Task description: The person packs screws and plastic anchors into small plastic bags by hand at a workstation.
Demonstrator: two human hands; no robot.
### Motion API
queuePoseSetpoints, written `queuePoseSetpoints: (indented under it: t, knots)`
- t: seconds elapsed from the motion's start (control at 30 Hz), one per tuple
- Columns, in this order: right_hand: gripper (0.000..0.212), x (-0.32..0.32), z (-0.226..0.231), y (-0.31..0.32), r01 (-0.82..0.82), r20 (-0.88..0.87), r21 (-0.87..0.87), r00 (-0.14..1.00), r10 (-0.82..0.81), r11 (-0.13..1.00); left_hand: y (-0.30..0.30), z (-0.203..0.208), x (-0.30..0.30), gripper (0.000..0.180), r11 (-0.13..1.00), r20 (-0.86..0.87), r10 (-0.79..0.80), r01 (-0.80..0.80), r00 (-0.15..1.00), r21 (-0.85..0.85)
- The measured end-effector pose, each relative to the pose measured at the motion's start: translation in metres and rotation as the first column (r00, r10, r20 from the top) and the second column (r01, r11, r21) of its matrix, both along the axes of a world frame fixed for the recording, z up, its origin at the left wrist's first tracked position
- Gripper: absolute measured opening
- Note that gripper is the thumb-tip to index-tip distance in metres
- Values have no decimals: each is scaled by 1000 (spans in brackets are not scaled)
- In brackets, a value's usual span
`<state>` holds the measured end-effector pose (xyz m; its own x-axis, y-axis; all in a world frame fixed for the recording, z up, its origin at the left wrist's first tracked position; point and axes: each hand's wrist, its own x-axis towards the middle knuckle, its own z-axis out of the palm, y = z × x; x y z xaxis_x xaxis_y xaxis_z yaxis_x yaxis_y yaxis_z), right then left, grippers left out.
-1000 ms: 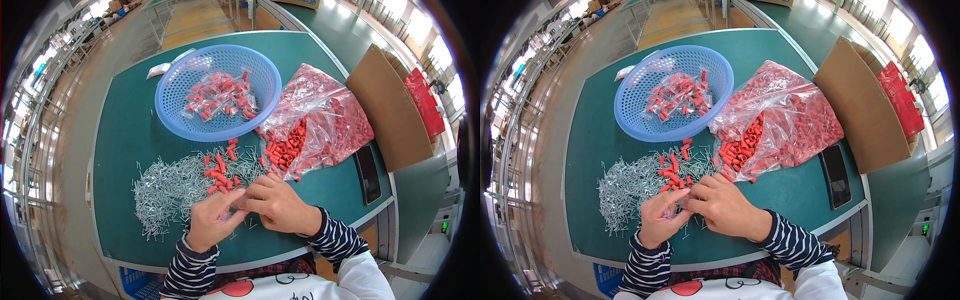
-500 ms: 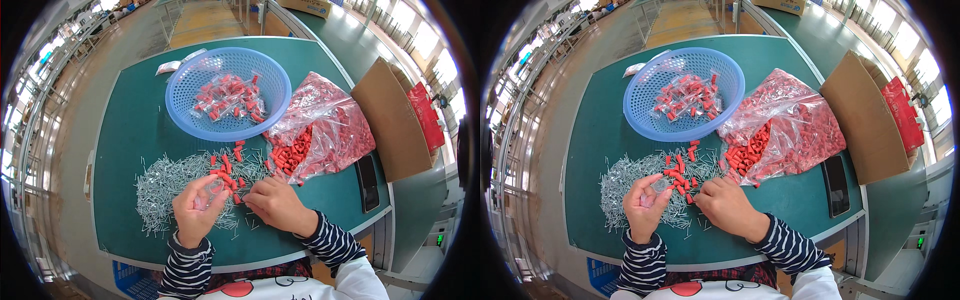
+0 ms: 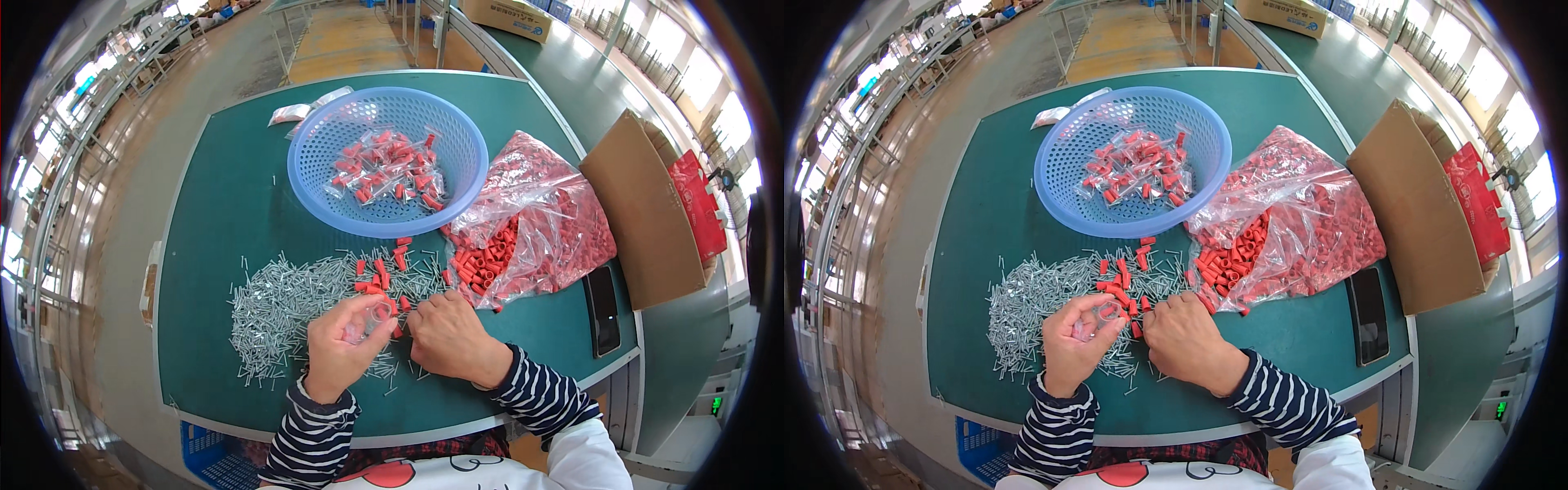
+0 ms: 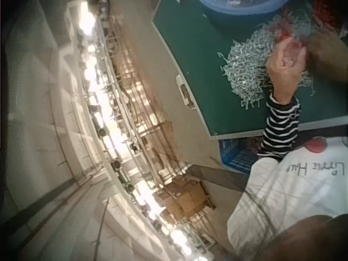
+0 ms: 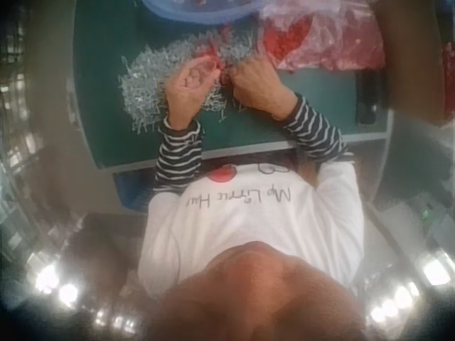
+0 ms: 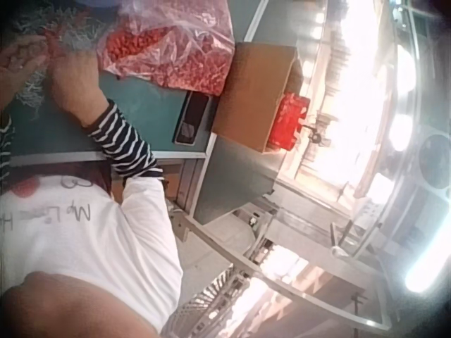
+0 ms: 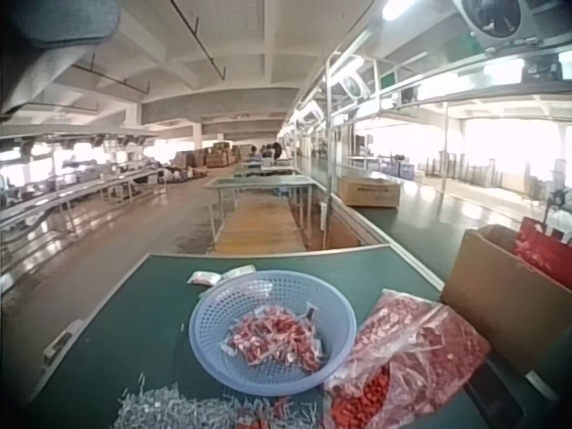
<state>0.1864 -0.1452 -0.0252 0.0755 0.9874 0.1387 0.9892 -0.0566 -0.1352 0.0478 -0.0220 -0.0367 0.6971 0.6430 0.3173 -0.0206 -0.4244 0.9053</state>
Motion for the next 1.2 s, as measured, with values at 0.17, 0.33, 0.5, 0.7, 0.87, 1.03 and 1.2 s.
queuePoseSetpoints:
  t: [0.17,0.33,0.5,0.7,0.87,1.03,1.2]
  knots:
    - [12,22,-3,-9,29,-383,81,924,4,996,-4,4,1,33,1000,-39,-26,26,999,13]
    - [12,28,13,-8,273,-952,-11,292,-94,962,-9,1,3,34,997,-30,-43,45,999,56]
    - [10,20,9,-6,300,-998,65,45,54,952,-16,-2,5,36,995,-7,-103,103,995,11]
    - [10,15,11,-7,264,-987,113,136,79,958,-22,0,4,36,990,27,-132,134,991,-47]
    - [13,18,10,-6,198,-942,258,268,201,946,-23,-4,7,36,987,127,-96,111,987,-120]
    - [14,20,20,-7,123,-904,315,341,258,941,-22,-5,7,36,997,112,-64,68,992,-33]
    - [17,23,14,-10,269,-951,281,203,231,921,-20,-3,5,37,997,83,-72,75,994,-30]
